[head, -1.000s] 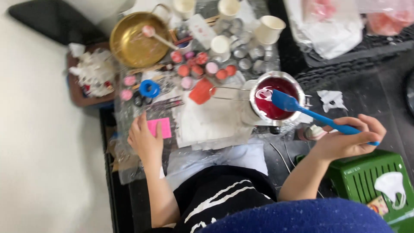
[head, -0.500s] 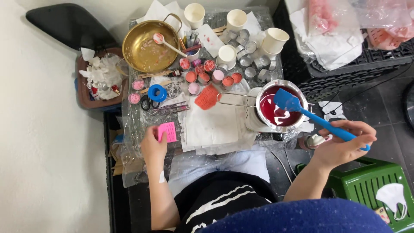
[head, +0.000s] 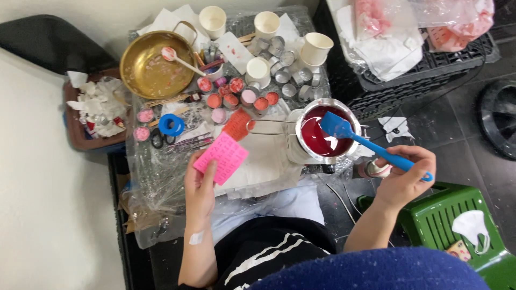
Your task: Pouring melted red wax from a container into a pink silicone alphabet mold.
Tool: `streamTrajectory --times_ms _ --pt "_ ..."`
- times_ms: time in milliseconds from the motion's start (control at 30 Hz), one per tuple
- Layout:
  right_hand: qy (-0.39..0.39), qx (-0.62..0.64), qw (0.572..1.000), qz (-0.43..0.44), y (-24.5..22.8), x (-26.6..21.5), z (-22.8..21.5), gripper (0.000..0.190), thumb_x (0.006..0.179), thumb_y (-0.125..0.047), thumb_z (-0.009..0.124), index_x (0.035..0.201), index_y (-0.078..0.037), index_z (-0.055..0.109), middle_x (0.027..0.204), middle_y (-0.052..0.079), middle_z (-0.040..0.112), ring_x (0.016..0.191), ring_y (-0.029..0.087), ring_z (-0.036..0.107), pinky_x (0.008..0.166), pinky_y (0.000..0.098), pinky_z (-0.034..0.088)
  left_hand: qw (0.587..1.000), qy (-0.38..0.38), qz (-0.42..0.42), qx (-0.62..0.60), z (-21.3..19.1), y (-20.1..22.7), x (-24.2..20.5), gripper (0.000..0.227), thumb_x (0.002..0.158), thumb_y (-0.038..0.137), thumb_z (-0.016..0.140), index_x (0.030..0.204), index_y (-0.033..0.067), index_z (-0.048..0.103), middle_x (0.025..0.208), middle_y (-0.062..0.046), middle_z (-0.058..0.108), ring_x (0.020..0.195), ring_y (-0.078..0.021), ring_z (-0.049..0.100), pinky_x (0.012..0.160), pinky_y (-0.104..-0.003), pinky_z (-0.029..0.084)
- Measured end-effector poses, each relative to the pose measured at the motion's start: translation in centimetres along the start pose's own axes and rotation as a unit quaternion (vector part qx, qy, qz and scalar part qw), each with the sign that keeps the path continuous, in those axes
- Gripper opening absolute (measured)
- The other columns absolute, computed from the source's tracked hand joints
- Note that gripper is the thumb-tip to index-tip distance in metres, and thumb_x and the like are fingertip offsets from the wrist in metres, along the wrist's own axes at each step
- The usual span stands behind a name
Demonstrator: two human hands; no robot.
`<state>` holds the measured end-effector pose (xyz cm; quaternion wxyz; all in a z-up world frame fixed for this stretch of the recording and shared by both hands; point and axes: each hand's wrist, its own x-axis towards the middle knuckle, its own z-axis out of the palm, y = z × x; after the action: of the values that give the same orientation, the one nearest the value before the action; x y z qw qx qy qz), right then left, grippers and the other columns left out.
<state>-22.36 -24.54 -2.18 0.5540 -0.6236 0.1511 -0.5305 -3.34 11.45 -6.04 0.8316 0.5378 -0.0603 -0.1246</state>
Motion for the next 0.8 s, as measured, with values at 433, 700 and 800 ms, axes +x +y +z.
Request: streamTrajectory --times_ms 433,700,800 --pt "-0.043 -0.082 0.992 0.081 -0.6 -0.2 2.1 0.043 0.118 -0.036 0.045 0.11 0.005 0.057 0.095 0.017 0.069 0.071 0.019 0.068 0.06 0.0271 0.053 0.987 -0.109 -0.112 -0.043 8.9 1.1 1.5 0.055 0.101 0.006 0.055 0.15 0.0116 0.032 0.122 -0.009 0.067 0.104 -0.0147 0.069 0.084 -0.029 0.058" --pt "0.037 0.029 0.991 0.126 1.0 0.0 -0.2 0.037 0.118 -0.034 0.041 0.112 0.001 0.053 0.093 0.02 0.067 0.064 0.023 0.064 0.057 0.0304 0.052 0.979 -0.157 -0.132 -0.014 10.9 1.1 1.6 0.058 0.101 0.006 0.054 0.154 0.0088 0.031 0.133 -0.011 0.061 0.11 -0.0193 0.067 0.083 -0.037 0.064" --pt "0.06 0.073 0.99 0.106 1.2 0.3 -1.7 0.036 0.12 -0.033 0.043 0.112 0.0 0.053 0.093 0.021 0.065 0.06 0.024 0.061 0.059 0.0335 0.052 0.978 -0.176 -0.112 0.005 11.1 0.7 1.5 0.051 0.102 0.007 0.055 0.15 0.0041 0.036 0.136 -0.011 0.06 0.115 -0.0178 0.066 0.083 -0.036 0.064"
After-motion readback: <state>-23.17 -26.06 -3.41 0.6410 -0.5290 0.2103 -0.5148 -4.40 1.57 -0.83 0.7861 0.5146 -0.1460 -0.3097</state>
